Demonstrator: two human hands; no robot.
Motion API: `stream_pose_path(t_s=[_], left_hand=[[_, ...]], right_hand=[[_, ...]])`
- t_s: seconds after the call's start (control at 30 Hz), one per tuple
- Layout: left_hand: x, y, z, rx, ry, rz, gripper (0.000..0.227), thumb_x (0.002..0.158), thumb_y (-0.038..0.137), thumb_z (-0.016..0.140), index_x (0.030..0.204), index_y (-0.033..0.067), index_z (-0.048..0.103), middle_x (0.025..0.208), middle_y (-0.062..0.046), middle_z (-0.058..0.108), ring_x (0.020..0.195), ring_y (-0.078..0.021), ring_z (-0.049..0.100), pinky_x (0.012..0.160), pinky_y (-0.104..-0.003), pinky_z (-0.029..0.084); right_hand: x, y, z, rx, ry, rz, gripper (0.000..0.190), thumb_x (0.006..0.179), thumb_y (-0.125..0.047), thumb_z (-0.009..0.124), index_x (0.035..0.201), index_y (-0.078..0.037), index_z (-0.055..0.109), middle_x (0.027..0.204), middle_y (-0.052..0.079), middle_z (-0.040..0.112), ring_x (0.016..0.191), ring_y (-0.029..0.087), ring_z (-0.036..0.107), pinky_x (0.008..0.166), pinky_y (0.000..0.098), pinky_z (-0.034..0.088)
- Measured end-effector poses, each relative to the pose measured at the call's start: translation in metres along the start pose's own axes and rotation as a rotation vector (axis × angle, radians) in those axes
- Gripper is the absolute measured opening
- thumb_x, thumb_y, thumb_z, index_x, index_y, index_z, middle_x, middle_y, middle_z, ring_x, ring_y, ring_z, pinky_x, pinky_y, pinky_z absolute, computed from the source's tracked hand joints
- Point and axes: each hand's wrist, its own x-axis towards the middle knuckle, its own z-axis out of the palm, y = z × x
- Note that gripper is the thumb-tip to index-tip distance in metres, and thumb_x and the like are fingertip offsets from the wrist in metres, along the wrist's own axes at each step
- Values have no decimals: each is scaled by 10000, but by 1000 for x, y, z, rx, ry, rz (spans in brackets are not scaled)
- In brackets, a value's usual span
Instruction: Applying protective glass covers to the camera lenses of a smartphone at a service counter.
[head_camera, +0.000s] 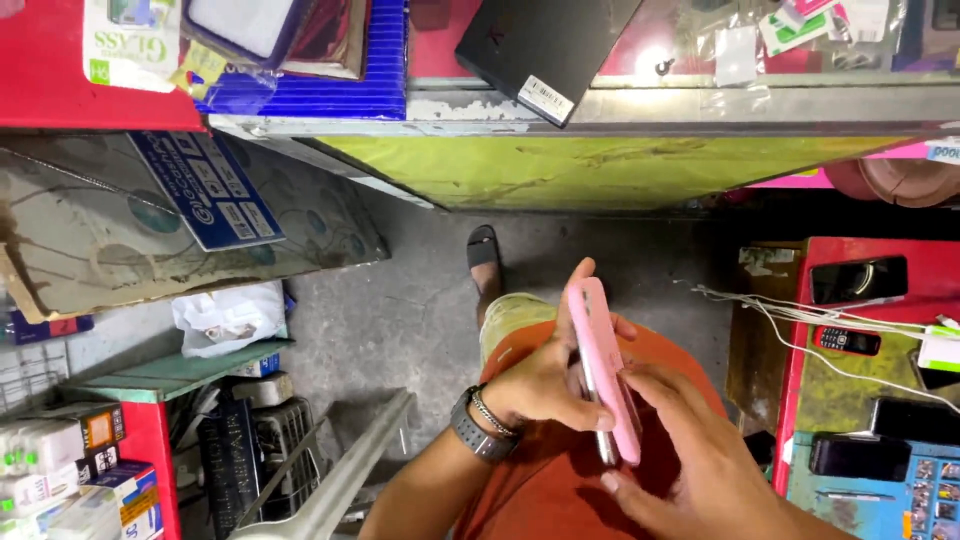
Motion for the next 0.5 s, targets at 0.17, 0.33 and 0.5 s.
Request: stream_pose_path(t_s=[0.17,0.33,0.5], left_hand=[[-7,-11,2,-64,-60,206,1386,839,163,823,1621,313,-311,1445,-100,426,1168,-213,591,980,-426,580],[-13,-9,3,-145,-90,113,1437,775,244,876,1637,325,-272,1417,-69,458,1108,-209,622,961,-406,559],[-14,-3,5,-85,-115,82,1437,786,322,855,1631,266,-306,1437,-88,445,1200,-220,590,1026,-417,542]], right_hand=[[-1,11,2,53,-7,-22,893,658,-483,921,1431,-203,573,1474,5,558,1324,164,609,1044,414,505],[-4,31,19,104,152,-386,786,629,-236,900,1369,-180,642,1439,126,610,1249,196,715,901,295,667],[-8,41,18,1,59,-400,788,709,-284,882,1428,-177,578,1477,139,537,1229,200,719,789,318,697]])
